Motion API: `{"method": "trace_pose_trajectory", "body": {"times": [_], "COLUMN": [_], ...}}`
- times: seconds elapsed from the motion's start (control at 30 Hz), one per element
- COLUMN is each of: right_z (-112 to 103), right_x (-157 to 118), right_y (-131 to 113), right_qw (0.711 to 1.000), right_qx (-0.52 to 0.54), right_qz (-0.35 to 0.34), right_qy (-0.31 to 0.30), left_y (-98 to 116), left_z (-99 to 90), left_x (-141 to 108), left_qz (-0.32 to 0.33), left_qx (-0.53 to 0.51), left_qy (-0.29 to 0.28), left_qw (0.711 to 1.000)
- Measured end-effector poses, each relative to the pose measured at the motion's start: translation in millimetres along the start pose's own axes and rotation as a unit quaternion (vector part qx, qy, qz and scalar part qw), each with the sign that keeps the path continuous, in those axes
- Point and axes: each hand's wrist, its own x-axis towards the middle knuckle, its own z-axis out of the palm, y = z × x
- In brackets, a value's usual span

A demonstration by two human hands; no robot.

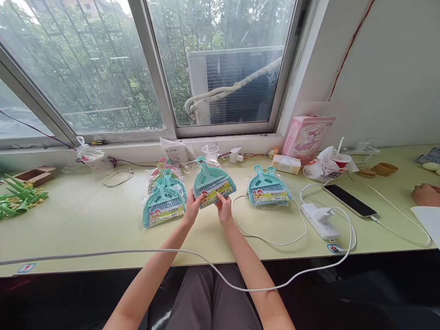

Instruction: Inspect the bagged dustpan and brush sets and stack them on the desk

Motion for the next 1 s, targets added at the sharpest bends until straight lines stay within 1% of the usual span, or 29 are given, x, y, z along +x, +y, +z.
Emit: {"method": "trace_pose_trajectory", "body": {"times": [0.07, 0.13, 0.23, 0.27, 0.3, 0.33, 0.37, 0.4, 0.43, 0.47, 0.5, 0.53, 0.57, 0.6, 0.63, 0.67, 0.73, 0.83, 0.9, 1.0], "right_z": [-3.1, -6.9, -11.9, -12.8, -13.2, -13.2, -12.6, -11.8, -10.7, -9.6, -8.6, -7.8, -7.5, -7.6, -8.2, -9.2, -12.1, -17.5, -21.0, -24.2], "right_x": [2.4, 6.2, 11.7, 12.7, 13.0, 12.7, 11.9, 10.8, 9.6, 8.6, 7.9, 7.8, 8.3, 9.3, 10.9, 12.7, 16.8, 21.5, 23.1, 24.0], "right_y": [-1.5, -2.1, -1.6, -1.5, -1.4, -1.5, -1.6, -1.7, -1.6, -1.2, -0.5, 0.4, 1.7, 3.0, 4.4, 5.8, 8.0, 9.4, 9.0, 6.5], "right_qw": [0.999, 0.998, 0.997, 0.996, 0.995, 0.994, 0.992, 0.990, 0.988, 0.987, 0.987, 0.986, 0.986, 0.986, 0.985, 0.984, 0.980, 0.971, 0.960, 0.950], "right_qx": [0.018, 0.028, 0.023, 0.019, 0.015, 0.011, 0.007, 0.000, -0.008, -0.019, -0.030, -0.040, -0.048, -0.055, -0.061, -0.065, -0.072, -0.111, -0.157, -0.190], "right_qz": [0.030, 0.048, 0.040, 0.029, 0.015, 0.000, -0.013, -0.024, -0.034, -0.043, -0.052, -0.062, -0.071, -0.078, -0.082, -0.086, -0.094, -0.112, -0.129, -0.152], "right_qy": [0.001, 0.018, 0.066, 0.083, 0.099, 0.113, 0.126, 0.138, 0.148, 0.153, 0.152, 0.147, 0.142, 0.138, 0.139, 0.144, 0.158, 0.180, 0.194, 0.195], "left_y": [-3.7, -7.8, -13.2, -14.0, -13.7, -12.2, -9.3, -5.0, 0.5, 6.6, 12.8, 18.6, 23.3, 26.6, 28.4, 28.8, 26.2, 18.8, 14.6, 11.7], "left_z": [-0.3, -0.7, -0.8, -0.5, 0.1, 1.0, 2.6, 4.9, 8.1, 12.2, 17.1, 22.6, 28.4, 34.1, 39.3, 43.8, 50.6, 56.0, 58.0, 58.2], "left_x": [0.3, -0.6, -8.3, -13.1, -18.5, -24.0, -28.7, -31.7, -32.3, -30.2, -25.2, -17.9, -8.9, 0.8, 10.2, 18.5, 29.6, 31.0, 25.1, 15.1], "left_qz": [0.012, 0.013, -0.008, -0.005, 0.013, 0.048, 0.098, 0.158, 0.217, 0.270, 0.311, 0.338, 0.351, 0.351, 0.344, 0.332, 0.304, 0.277, 0.274, 0.280], "left_qx": [0.019, 0.030, 0.074, 0.107, 0.152, 0.206, 0.266, 0.329, 0.391, 0.449, 0.499, 0.542, 0.577, 0.607, 0.631, 0.649, 0.668, 0.664, 0.646, 0.595], "left_qy": [-0.001, -0.017, -0.064, -0.058, -0.033, 0.008, 0.049, 0.071, 0.060, 0.016, -0.045, -0.106, -0.149, -0.173, -0.189, -0.200, -0.226, -0.258, -0.271, -0.290], "left_qw": [1.000, 0.999, 0.995, 0.993, 0.988, 0.977, 0.958, 0.928, 0.892, 0.852, 0.807, 0.762, 0.722, 0.691, 0.669, 0.655, 0.640, 0.645, 0.659, 0.695]}}
